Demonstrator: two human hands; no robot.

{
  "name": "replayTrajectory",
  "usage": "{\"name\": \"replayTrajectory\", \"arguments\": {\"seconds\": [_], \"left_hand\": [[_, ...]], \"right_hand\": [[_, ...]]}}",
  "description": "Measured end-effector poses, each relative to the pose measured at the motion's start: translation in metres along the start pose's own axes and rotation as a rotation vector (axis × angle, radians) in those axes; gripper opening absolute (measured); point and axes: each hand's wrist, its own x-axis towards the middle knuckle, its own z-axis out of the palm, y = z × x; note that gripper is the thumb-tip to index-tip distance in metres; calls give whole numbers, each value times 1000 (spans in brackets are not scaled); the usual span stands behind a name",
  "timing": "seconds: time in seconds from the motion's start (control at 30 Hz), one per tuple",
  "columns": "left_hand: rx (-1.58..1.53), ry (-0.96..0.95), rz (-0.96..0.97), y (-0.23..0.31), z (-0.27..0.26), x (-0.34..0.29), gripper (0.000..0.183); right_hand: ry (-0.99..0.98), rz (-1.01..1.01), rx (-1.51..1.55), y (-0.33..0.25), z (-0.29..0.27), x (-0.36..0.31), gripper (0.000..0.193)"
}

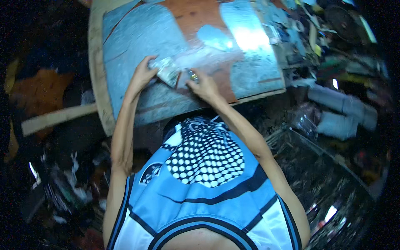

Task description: Cutting leather pieces on a workbench using a template and a knife.

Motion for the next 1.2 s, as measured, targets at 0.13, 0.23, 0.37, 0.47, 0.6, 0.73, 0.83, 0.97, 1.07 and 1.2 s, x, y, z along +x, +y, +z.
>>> {"name": "replayTrajectory", "arguments": {"seconds": [0.13, 0.23, 0.37, 0.47, 0.6, 0.73, 0.83, 0.97, 1.07, 1.2], "left_hand": [[-304, 126, -23, -17, -4, -25, 50], [-547, 249, 63, -25, -22, -48, 51], [-816, 120, 108, 6, -25, -67, 57], [-870, 84, 79, 41, 13, -62, 58], [-897, 85, 54, 39, 51, -42, 57], [-921, 101, -25, 67, 86, -25, 50], [-895, 202, -21, 71, 126, -4, 44], [-1059, 356, -29, 91, 171, 17, 31], [-1141, 420, -28, 107, 190, 28, 27], [-1097, 561, -24, 139, 199, 30, 37]], "right_hand": [[-4, 13, 66, 22, 17, 7, 51], [-101, 80, 502, 11, 11, 11, 47], [-122, 219, 823, -23, -25, 5, 45], [-220, 105, 990, -24, -40, 13, 39], [-246, 159, 815, -18, -56, 14, 25], [-177, 237, 801, -1, -87, 8, 20], [-179, 135, 711, 23, -103, 7, 20], [-96, 84, 574, 40, -119, 15, 33], [-234, 134, 742, 59, -135, 29, 37], [-212, 44, 704, 95, -164, 71, 45]]}}
